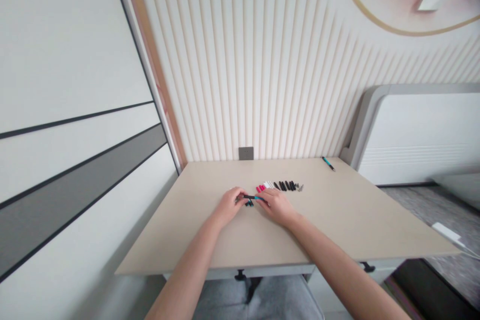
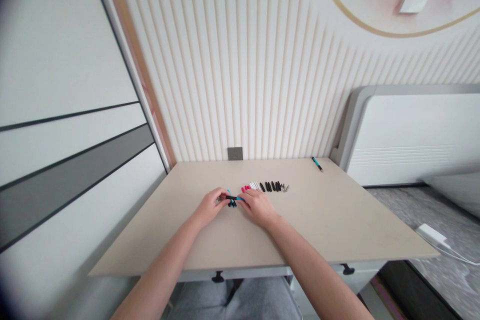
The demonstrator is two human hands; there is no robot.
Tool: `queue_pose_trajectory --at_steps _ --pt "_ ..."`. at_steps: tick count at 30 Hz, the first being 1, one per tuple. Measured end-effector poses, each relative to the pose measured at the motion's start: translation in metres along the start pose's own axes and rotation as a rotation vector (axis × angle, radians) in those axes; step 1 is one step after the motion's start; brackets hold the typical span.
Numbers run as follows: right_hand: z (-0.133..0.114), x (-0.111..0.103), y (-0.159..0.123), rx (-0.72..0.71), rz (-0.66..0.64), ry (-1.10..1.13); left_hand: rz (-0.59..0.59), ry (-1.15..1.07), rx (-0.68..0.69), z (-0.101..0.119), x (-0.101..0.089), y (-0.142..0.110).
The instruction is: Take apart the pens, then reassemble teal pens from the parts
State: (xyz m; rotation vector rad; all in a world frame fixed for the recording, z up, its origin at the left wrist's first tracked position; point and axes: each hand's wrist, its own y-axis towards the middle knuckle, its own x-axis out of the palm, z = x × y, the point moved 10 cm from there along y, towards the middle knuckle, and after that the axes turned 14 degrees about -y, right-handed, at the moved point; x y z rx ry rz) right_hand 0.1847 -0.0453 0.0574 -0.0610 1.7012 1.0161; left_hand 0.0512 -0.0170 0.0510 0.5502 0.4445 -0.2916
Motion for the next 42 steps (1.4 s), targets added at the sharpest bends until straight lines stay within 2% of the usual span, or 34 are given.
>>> queue_pose_trajectory --at_steps 3,10,14,18,23,32,34,37,40,42 --pt "0.001 -0.002 0.0 0.003 0.034 0.005 0.025 0.004 -0.007 -0.001 -0.002 -0.001" --pt "-0.004 -0.001 0.0 -0.016 0.01 -0.038 -0.059 0.08 0.024 0.002 0.002 0.001" --pt "-0.003 0.0 0.0 0.01 -0.028 -0.049 -0.014 0.026 0.032 0.005 -0.002 0.001" --pt "-0.003 -0.003 0.001 0.007 0.014 -0.034 0.031 0.026 0.036 0.003 -0.005 0.0" --pt "-0.002 -0.002 0.001 -0.013 0.016 -0.057 -0.103 0.076 0.038 0.003 0.007 0.0" --pt "-0.01 0.003 0.0 -0.038 -0.095 -0.067 -0.102 0.093 0.072 0.007 0.005 -0.001" --pt "-0.009 0.003 0.001 -0.014 -0.103 -0.058 -0.066 0.098 0.093 0.008 0.001 0.0" --pt "-0.002 0.002 0.001 0.052 -0.097 -0.053 0.064 0.105 0.106 0.004 -0.017 0.0" --pt "0.011 0.003 0.0 0.148 -0.092 -0.041 0.196 0.205 0.062 -0.008 -0.038 -0.001" --pt "0.02 0.005 -0.002 0.213 -0.097 -0.031 0.224 0.321 -0.002 -0.02 -0.045 -0.002"
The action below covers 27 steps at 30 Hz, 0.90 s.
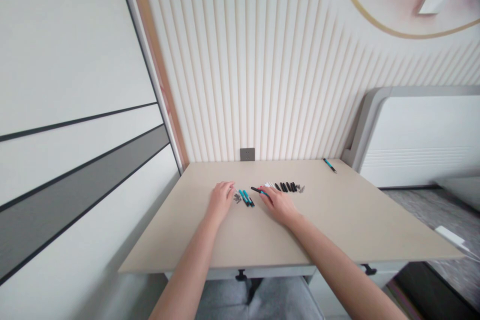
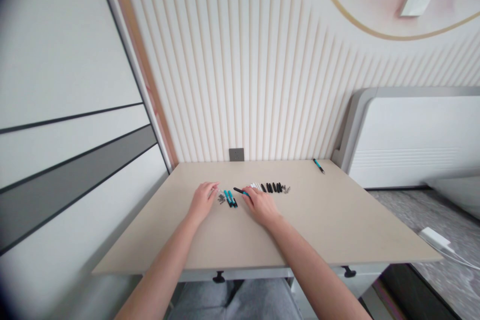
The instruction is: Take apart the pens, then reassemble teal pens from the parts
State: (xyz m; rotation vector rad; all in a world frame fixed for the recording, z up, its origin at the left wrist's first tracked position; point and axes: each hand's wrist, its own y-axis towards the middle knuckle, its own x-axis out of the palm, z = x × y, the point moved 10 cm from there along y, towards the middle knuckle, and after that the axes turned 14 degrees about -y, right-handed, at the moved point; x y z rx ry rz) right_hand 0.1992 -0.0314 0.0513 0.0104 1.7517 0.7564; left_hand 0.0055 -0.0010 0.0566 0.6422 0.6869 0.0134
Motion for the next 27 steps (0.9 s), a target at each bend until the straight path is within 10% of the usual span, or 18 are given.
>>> queue_pose_trajectory --at_steps 27 --pt "0.019 0.004 -0.001 0.122 0.027 0.053 -0.171 0.21 -0.117 -0.031 0.02 -0.003"
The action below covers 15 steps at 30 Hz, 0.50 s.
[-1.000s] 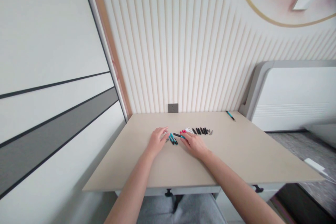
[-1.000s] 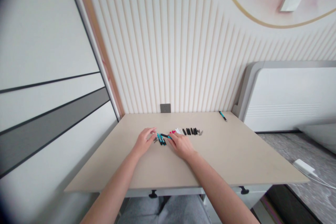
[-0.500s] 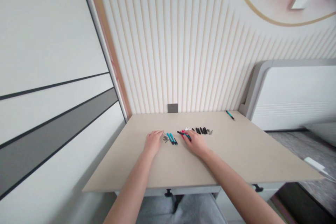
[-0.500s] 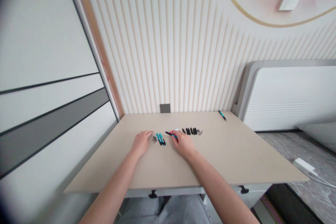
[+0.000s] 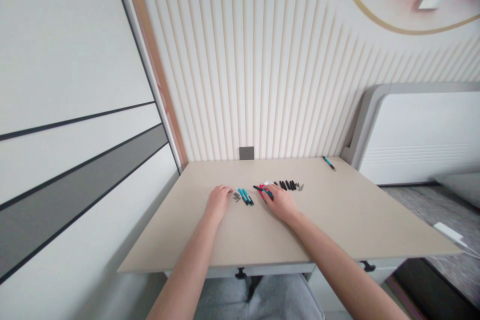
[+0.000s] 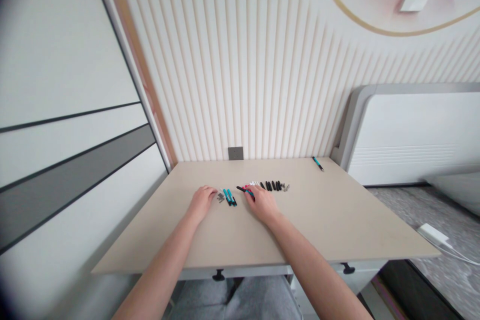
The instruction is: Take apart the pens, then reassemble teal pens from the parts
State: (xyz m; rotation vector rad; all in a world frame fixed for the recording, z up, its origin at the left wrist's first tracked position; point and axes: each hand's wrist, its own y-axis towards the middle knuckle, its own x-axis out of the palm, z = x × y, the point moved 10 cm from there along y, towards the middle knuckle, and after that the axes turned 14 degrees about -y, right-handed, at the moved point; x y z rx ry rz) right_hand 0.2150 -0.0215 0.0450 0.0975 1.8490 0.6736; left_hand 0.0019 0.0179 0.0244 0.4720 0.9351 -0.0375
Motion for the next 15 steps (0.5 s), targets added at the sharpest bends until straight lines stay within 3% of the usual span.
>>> queue_pose_trajectory --at_steps 8,15 --pt "0.003 -0.003 0.0 0.035 0.0 -0.011 0.017 -0.156 0.051 0.004 0.003 0.001" --pt "0.021 -0.004 0.001 0.19 -0.027 -0.045 0.034 -0.217 0.059 0.007 0.001 0.002"
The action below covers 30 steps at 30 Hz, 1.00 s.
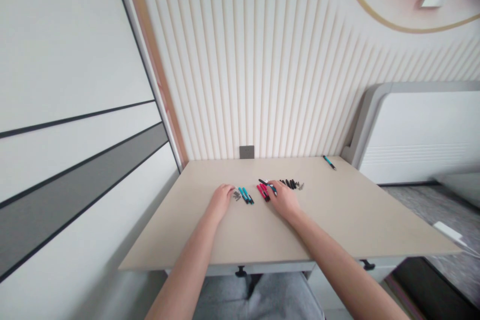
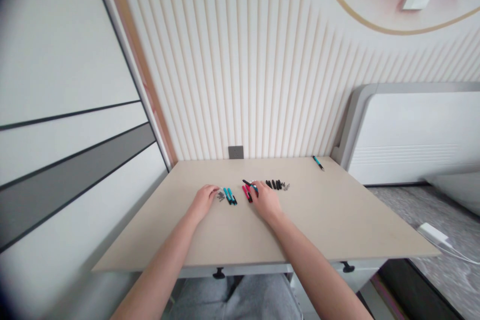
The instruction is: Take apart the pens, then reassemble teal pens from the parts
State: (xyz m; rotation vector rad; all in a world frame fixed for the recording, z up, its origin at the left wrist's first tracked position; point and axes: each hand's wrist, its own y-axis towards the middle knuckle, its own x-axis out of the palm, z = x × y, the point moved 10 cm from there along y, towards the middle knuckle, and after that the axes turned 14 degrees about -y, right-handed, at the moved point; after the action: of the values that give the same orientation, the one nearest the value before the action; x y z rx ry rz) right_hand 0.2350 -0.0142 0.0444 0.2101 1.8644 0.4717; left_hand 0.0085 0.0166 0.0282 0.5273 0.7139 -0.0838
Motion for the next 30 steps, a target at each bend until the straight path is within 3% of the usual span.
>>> queue_pose_trajectory --at_steps 6,12,19,22,30 --pt "0.064 -0.014 0.006 0.337 0.086 -0.012 0.049 -0.021 -0.003 -0.002 -0.005 -0.001" --pt "0.112 -0.019 0.007 0.459 0.017 -0.131 0.167 -0.034 0.01 0.002 -0.019 -0.003" --pt "0.162 -0.032 -0.009 0.65 -0.031 -0.236 0.16 -0.046 0.051 0.011 -0.018 -0.004" --pt "0.171 -0.027 -0.013 0.67 -0.091 -0.239 0.145 -0.034 0.052 0.012 -0.016 -0.003" --pt "0.161 -0.008 -0.008 0.575 -0.182 -0.244 0.109 -0.02 0.051 0.014 -0.014 -0.003"
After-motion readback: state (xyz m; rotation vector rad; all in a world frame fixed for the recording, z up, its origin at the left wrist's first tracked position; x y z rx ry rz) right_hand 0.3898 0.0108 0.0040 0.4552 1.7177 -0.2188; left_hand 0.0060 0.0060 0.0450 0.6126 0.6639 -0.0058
